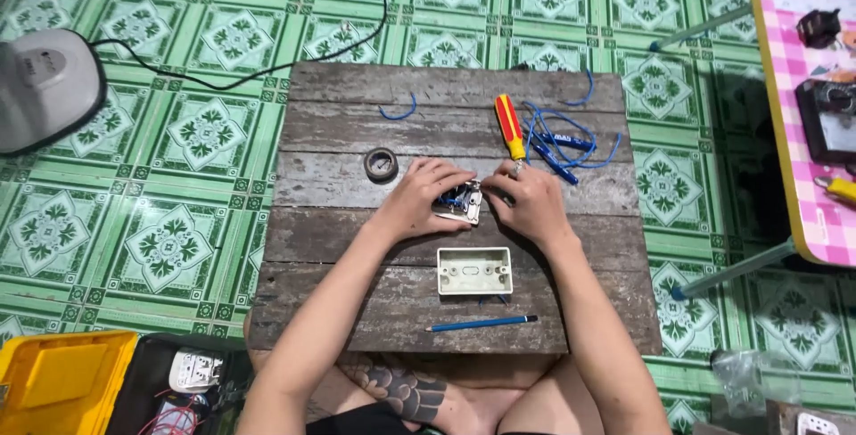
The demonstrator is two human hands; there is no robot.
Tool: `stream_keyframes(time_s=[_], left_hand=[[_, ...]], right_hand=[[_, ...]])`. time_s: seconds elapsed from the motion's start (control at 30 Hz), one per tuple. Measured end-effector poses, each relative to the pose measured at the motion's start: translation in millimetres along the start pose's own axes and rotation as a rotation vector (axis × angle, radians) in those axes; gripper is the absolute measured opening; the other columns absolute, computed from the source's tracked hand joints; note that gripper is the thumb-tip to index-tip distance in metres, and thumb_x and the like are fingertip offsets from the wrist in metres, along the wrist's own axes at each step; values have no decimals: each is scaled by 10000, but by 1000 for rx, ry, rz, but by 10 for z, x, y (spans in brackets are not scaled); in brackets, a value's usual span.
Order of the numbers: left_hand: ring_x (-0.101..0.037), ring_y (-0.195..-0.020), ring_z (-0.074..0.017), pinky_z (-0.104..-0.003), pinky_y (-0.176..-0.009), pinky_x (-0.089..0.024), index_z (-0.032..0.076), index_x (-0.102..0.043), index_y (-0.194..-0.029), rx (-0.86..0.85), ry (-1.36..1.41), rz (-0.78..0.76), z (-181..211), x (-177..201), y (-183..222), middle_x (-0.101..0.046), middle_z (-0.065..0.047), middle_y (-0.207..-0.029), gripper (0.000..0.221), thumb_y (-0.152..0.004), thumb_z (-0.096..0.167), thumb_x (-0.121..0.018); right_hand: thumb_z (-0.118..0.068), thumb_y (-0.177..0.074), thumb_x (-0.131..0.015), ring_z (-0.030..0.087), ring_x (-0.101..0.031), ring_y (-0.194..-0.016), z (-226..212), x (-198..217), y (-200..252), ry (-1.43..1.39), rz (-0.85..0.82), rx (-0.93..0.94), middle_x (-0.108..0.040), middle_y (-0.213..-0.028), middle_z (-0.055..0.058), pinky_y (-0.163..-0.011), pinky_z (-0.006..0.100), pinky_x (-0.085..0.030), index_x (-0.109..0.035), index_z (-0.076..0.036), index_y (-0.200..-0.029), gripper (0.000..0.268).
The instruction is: Wiring an electrical socket by inserting wires into terminals and securing them with a screwdriver.
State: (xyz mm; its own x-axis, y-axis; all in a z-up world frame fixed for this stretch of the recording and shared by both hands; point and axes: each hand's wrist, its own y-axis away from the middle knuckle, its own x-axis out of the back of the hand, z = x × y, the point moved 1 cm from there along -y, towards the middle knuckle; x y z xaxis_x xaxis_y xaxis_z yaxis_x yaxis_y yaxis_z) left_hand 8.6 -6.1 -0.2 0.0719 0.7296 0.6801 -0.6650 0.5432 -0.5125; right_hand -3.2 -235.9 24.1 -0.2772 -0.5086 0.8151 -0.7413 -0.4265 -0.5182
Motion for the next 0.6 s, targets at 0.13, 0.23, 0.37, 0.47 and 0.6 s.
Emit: stream_keyframes(time_s=[0.13,0.23,0.37,0.47,0.6], left_hand=[[-642,-1141,-225,-423,-1058,-414,155,-659,-1303,3,8,6,-19,-10,17,-719,-35,-1179,781,-658,519,-907],[-642,-1140,-222,-426,-1055,-417,160,-660,-1305,3,11,8,-49,-44,28,-719,-30,-1175,775,-668,532,-900],[-643,-1134,-213,-420,-1062,-416,158,-663,-1296,7,-8,27,-51,-64,44,-718,-24,-1165,775,-664,541,-897],[-645,-1131,-220,-418,-1067,-415,153,-666,-1300,16,12,37,-56,-63,50,-722,-29,-1153,771,-670,531,-899],[-649,-1128,-230,-428,-1064,-420,152,-666,-1309,10,27,42,-80,-72,42,-726,-38,-1151,788,-657,522,-908]], right_hand=[[-235,-849,-787,240,-680,-701,41,-61,40,15,-5,3,-668,-853,-33,-656,349,-555,-750,-235,-887,54],[-227,-849,-789,248,-682,-704,27,-38,30,11,-10,6,-676,-857,-24,-663,354,-557,-757,-223,-892,53],[-227,-855,-781,249,-679,-705,61,-88,62,32,-14,27,-671,-862,-17,-653,361,-555,-767,-215,-912,60],[-213,-854,-781,246,-681,-713,63,-97,58,28,-3,42,-666,-861,-14,-645,363,-551,-762,-216,-924,73],[-214,-869,-782,242,-679,-719,31,-69,31,17,21,57,-655,-846,-13,-637,358,-548,-752,-224,-928,66]])
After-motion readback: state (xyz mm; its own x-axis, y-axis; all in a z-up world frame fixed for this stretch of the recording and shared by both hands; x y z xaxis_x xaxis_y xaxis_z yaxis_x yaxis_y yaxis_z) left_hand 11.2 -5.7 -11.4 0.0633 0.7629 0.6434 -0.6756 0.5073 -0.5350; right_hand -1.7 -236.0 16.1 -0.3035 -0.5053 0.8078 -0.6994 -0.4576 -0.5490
